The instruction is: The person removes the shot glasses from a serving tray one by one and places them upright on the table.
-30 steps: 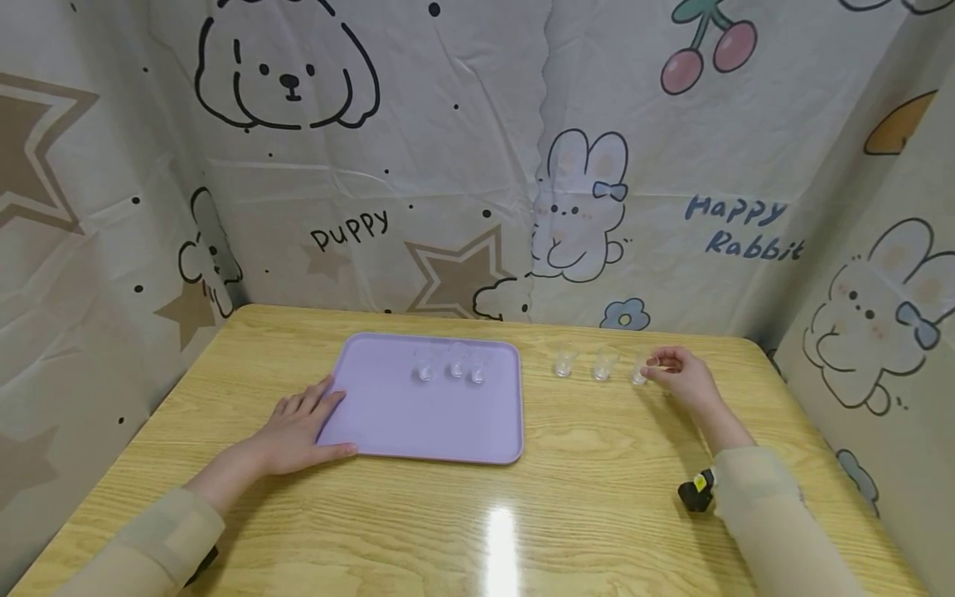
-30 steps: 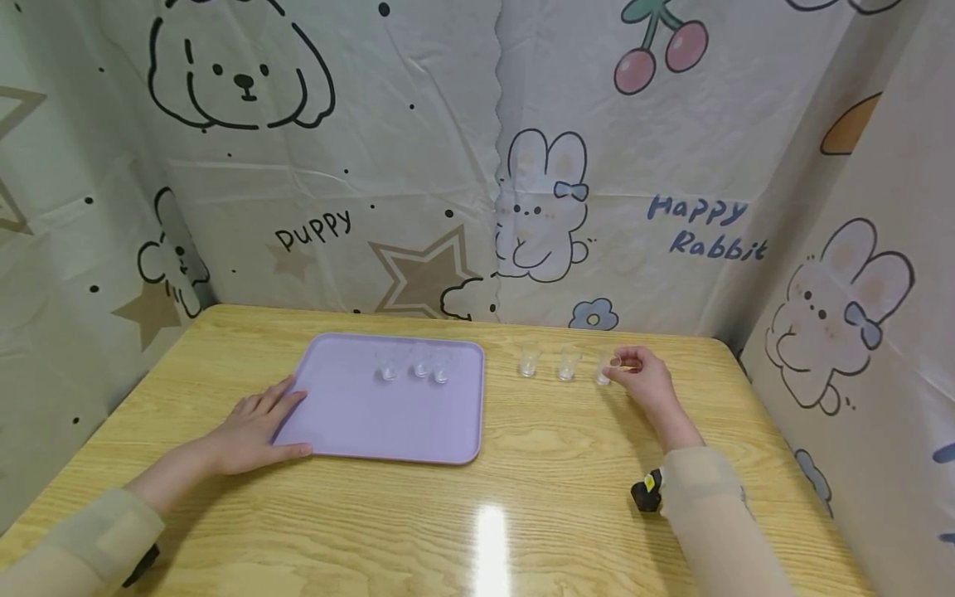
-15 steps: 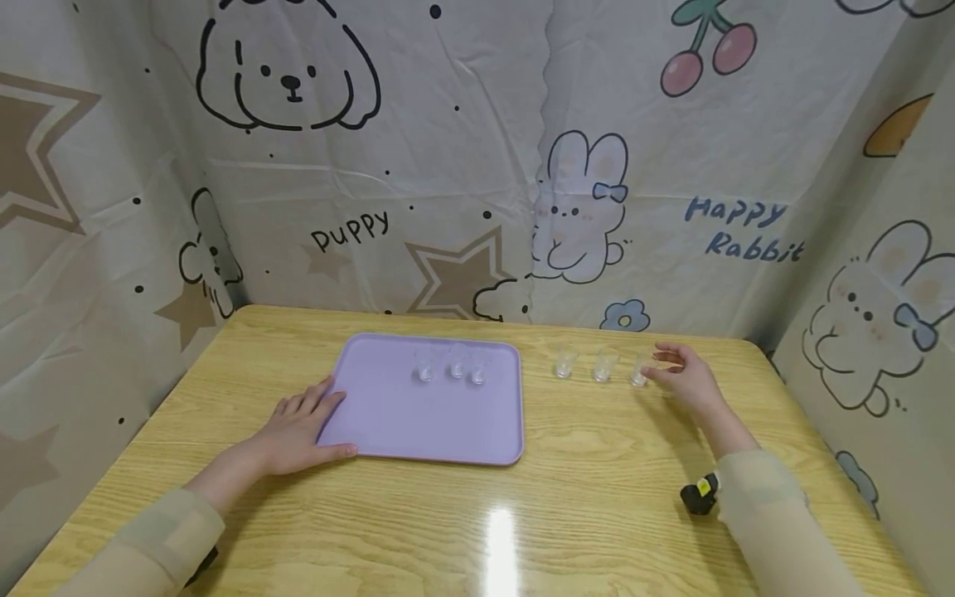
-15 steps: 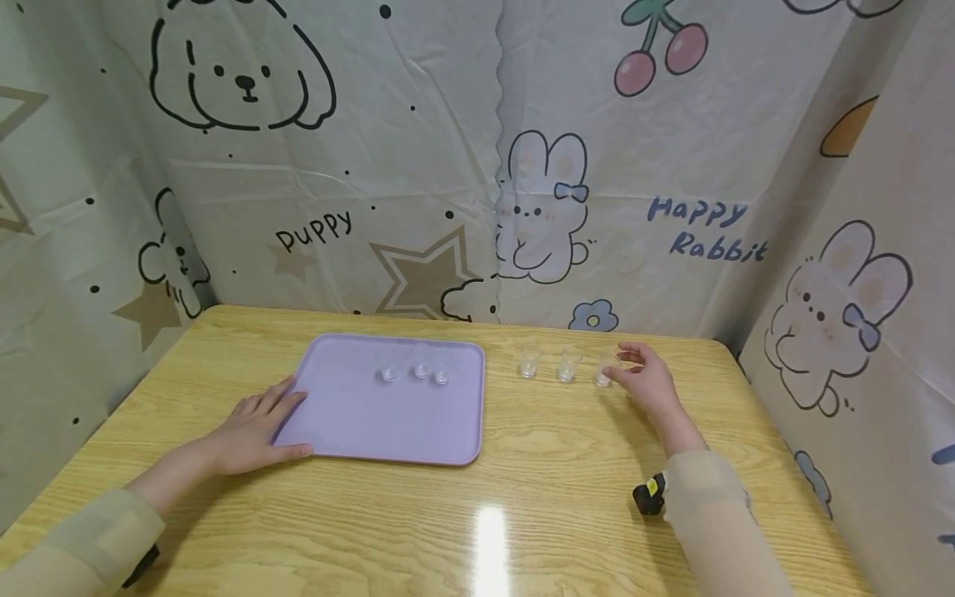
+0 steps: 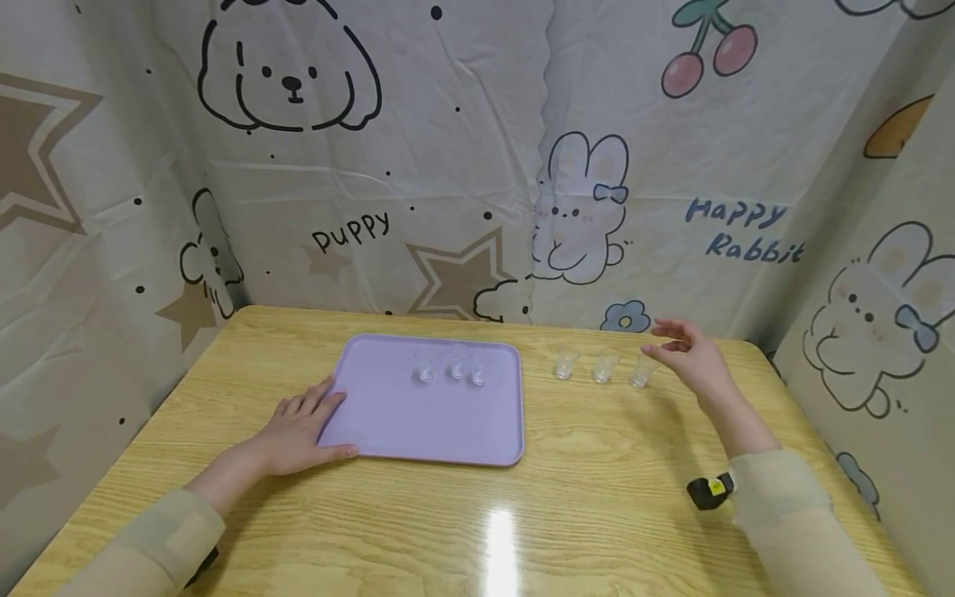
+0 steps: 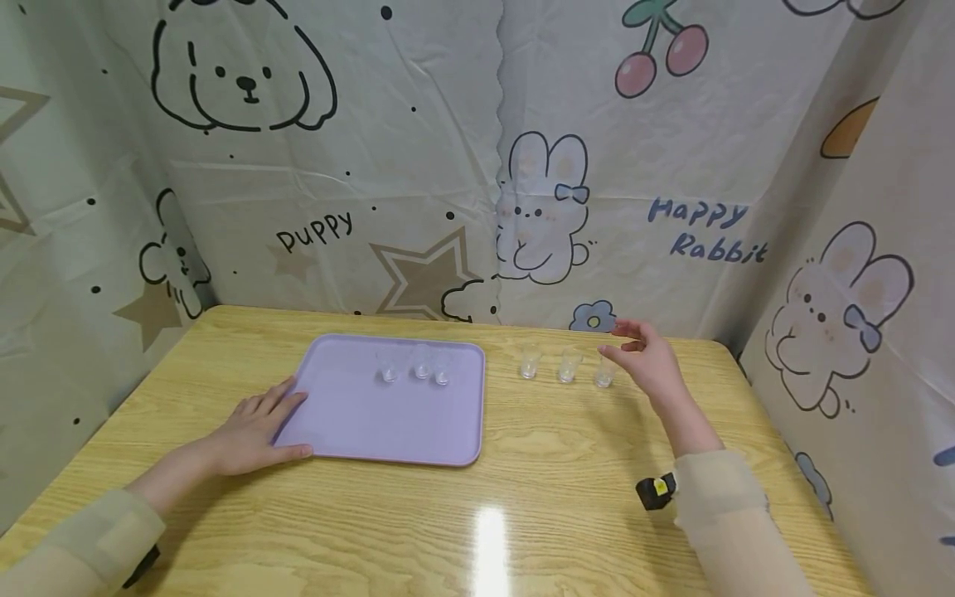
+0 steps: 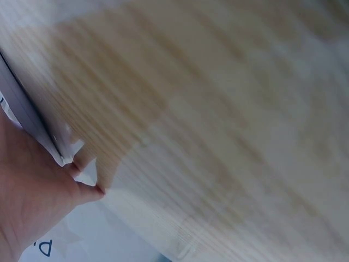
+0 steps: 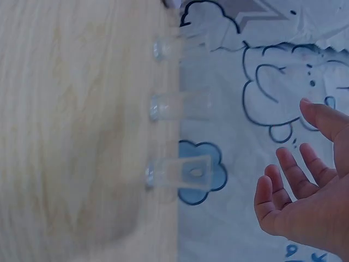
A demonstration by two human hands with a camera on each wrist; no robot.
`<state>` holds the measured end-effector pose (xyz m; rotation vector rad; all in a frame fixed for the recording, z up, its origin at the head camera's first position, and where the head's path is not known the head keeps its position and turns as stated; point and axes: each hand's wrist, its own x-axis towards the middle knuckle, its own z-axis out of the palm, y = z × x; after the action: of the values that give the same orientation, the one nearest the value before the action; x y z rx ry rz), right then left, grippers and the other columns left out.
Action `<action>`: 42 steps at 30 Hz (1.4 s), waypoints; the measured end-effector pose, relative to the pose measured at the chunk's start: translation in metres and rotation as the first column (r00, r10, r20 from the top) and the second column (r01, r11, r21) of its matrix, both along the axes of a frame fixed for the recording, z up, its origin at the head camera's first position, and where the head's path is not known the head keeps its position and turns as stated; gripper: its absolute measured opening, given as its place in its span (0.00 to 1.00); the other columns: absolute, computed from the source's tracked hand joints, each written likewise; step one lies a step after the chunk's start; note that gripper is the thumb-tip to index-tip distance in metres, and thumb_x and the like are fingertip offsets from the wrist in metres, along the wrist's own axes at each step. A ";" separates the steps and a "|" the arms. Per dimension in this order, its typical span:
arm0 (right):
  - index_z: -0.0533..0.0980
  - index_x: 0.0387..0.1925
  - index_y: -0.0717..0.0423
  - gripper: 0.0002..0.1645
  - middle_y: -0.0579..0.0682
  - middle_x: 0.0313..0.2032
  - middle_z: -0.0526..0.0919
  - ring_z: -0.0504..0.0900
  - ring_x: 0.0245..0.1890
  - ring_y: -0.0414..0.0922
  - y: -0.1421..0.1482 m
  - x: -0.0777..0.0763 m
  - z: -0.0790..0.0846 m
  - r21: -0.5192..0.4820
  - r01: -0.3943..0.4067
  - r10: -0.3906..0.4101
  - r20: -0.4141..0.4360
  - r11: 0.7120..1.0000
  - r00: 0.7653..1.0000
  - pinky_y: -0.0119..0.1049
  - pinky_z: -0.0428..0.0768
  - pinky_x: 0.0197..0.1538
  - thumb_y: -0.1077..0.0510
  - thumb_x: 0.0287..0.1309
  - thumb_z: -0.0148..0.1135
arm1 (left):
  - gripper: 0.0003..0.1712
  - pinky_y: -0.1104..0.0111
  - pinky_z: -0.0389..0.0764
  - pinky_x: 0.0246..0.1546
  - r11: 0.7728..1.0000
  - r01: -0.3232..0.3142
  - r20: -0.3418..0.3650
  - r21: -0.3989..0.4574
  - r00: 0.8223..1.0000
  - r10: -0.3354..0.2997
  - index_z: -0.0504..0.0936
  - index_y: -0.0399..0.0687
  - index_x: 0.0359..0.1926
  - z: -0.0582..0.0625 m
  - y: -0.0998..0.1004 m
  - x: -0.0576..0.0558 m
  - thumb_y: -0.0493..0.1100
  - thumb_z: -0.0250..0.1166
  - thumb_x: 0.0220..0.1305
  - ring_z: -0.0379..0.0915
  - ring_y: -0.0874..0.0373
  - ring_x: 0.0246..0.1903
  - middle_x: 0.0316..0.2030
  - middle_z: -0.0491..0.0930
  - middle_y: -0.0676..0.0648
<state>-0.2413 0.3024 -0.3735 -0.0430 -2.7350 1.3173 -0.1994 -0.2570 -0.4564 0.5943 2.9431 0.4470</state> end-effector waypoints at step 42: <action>0.68 0.61 0.51 0.33 0.50 0.57 0.76 0.72 0.50 0.48 -0.154 -0.014 0.005 -0.298 -0.169 0.172 -0.015 0.940 0.985 0.38 0.73 0.48 0.56 0.54 0.68 | 0.58 0.31 0.43 0.59 1.000 0.000 0.001 -0.007 1.000 0.000 0.55 0.40 0.71 -0.001 -0.001 -0.002 0.76 0.56 0.53 0.44 0.28 0.66 0.72 0.42 0.34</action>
<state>-0.2550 0.1484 -0.3685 0.1673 -2.5713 1.7723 -0.2010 -0.2576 -0.4578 0.5929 2.9424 0.4374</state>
